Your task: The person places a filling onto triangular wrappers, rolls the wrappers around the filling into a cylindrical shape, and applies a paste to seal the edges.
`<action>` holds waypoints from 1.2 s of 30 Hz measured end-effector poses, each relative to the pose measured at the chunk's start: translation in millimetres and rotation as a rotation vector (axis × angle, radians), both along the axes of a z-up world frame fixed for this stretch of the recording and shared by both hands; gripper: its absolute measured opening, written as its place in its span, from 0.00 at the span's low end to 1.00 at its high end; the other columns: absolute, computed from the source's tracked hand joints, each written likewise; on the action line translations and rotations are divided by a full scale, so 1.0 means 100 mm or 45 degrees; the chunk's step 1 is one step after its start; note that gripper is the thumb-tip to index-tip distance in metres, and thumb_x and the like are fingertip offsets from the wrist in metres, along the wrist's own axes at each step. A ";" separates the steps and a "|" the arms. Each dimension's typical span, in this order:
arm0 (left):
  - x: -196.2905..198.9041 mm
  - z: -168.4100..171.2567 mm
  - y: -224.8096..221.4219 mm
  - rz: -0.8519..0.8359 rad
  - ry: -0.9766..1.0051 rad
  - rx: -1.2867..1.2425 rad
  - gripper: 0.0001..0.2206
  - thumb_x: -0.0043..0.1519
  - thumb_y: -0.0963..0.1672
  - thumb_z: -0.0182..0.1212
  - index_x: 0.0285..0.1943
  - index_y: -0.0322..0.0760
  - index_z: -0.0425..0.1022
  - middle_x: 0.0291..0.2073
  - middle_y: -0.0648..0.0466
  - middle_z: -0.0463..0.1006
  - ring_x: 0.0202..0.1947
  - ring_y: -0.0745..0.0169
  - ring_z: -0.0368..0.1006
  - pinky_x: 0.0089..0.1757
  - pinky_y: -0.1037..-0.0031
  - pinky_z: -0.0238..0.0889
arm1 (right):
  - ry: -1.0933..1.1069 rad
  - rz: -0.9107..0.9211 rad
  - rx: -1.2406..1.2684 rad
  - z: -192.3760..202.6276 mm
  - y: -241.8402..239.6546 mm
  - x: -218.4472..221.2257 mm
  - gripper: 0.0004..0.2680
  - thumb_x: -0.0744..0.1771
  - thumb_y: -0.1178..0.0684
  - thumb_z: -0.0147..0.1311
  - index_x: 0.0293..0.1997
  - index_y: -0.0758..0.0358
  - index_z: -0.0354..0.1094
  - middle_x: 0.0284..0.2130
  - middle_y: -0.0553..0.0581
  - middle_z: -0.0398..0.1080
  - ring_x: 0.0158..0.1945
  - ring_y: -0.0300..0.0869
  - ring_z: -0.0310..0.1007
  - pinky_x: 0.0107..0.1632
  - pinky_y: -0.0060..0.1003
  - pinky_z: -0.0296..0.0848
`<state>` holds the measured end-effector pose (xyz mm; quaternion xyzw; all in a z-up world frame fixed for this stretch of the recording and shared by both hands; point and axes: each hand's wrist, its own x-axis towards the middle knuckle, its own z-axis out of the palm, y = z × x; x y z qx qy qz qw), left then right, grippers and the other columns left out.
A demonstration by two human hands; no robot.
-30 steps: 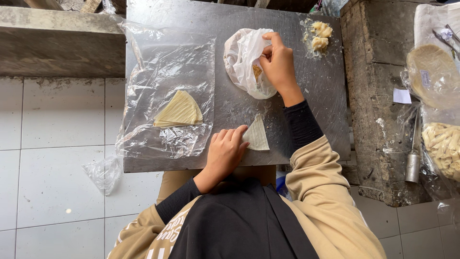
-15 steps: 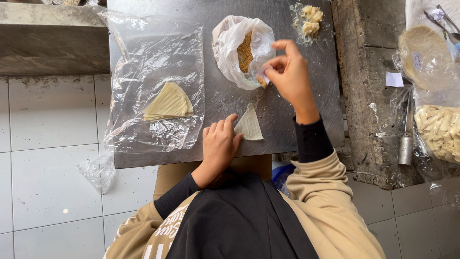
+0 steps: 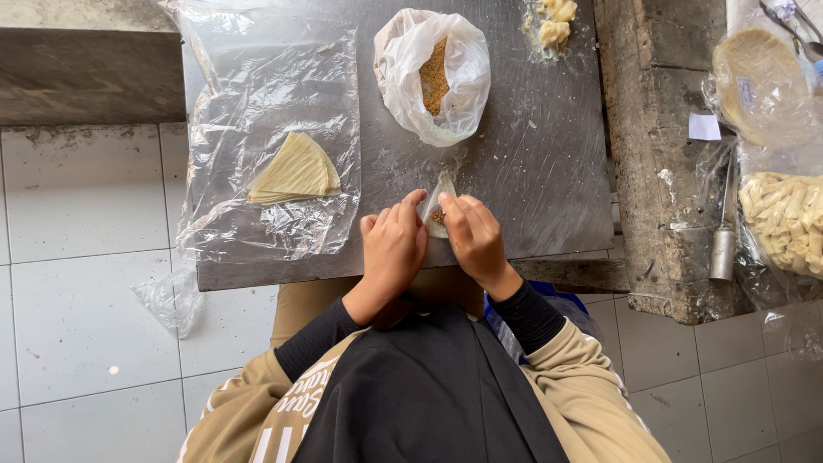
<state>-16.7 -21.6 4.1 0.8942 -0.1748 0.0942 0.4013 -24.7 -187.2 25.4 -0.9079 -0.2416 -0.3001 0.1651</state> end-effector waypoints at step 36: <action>0.18 0.02 -0.01 -0.394 -0.211 0.060 0.13 0.69 0.43 0.60 0.62 0.44 0.70 0.35 0.59 0.81 0.40 0.66 0.78 0.49 0.69 0.63 | 0.581 -0.310 0.604 0.02 -0.24 -0.48 0.13 0.67 0.65 0.57 0.57 0.65 0.68 0.45 0.59 0.75 0.50 0.47 0.77 0.52 0.38 0.76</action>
